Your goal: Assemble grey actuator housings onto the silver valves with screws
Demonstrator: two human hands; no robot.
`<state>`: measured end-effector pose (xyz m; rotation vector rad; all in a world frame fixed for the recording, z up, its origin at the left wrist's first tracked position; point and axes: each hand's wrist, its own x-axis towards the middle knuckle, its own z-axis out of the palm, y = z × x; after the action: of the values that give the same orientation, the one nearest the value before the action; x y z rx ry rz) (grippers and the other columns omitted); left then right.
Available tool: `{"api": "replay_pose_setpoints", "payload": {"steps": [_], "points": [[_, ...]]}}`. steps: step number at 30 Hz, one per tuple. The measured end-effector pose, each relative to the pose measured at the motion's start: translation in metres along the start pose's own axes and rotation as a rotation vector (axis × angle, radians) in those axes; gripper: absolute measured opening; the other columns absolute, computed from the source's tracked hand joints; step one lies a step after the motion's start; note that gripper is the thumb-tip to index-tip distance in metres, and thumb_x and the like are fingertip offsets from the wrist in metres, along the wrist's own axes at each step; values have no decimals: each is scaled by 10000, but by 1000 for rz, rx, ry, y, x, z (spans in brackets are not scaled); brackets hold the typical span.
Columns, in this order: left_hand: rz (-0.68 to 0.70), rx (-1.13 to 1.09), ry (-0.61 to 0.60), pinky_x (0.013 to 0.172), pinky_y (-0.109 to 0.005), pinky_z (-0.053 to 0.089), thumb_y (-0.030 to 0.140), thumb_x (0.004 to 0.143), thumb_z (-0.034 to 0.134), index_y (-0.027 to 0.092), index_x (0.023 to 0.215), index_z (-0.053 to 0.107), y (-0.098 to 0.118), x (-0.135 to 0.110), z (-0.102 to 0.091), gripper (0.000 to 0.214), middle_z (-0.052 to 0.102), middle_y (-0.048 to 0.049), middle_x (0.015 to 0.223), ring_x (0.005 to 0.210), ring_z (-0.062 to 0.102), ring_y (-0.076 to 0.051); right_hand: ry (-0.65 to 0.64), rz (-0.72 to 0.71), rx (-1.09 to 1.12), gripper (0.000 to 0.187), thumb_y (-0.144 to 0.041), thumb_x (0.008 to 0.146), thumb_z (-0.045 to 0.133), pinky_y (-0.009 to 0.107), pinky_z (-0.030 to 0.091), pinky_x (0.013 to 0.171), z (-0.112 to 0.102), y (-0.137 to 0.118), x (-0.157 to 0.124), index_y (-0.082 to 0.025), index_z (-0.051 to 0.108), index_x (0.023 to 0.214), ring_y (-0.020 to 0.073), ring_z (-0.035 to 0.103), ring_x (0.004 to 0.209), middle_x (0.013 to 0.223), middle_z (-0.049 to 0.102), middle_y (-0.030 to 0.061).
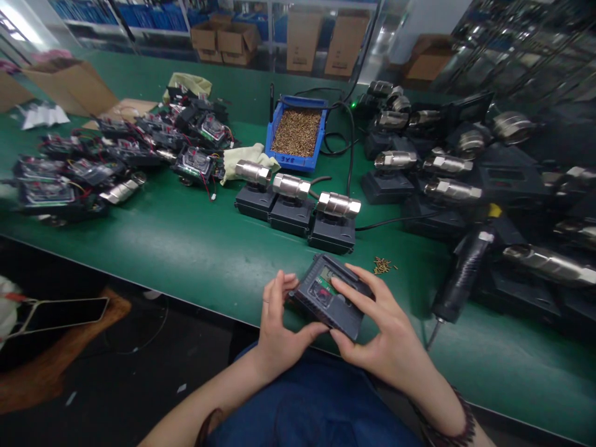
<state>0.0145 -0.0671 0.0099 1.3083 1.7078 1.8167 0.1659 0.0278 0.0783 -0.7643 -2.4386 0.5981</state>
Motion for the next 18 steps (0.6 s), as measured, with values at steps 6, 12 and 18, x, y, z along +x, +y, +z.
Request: {"api": "replay_pose_setpoints", "payload": {"steps": [6,12,18], "points": [[-436,-131,-399,879,-392,506,639,864,498,174,1312,576,18,48,-37,650,627,-132,1184,1012,601,-267,-50,-76,58,597,-161,735,618,450,505,988,-1,-12,-4,-233,502,1316,288,463,1283,1404,408,149],[-772,-245,-614,832,-372,510,499,683,726,120,1431,418,29,69,-41,893,655,-111,1105,931,630,-247,-88,95,356,695,-267,751,673,482,462,1030,2,-10,-16,-330,414,1392,300,425,1347,1502,341,100],[-464,-121,-547,850,-359,522,370,734,683,156,1491,307,29,53,-50,872,639,-106,1153,905,639,-211,-329,445,726,641,-284,667,689,395,566,871,7,1,-2,-168,480,1261,262,683,1009,1144,673,133]]}}
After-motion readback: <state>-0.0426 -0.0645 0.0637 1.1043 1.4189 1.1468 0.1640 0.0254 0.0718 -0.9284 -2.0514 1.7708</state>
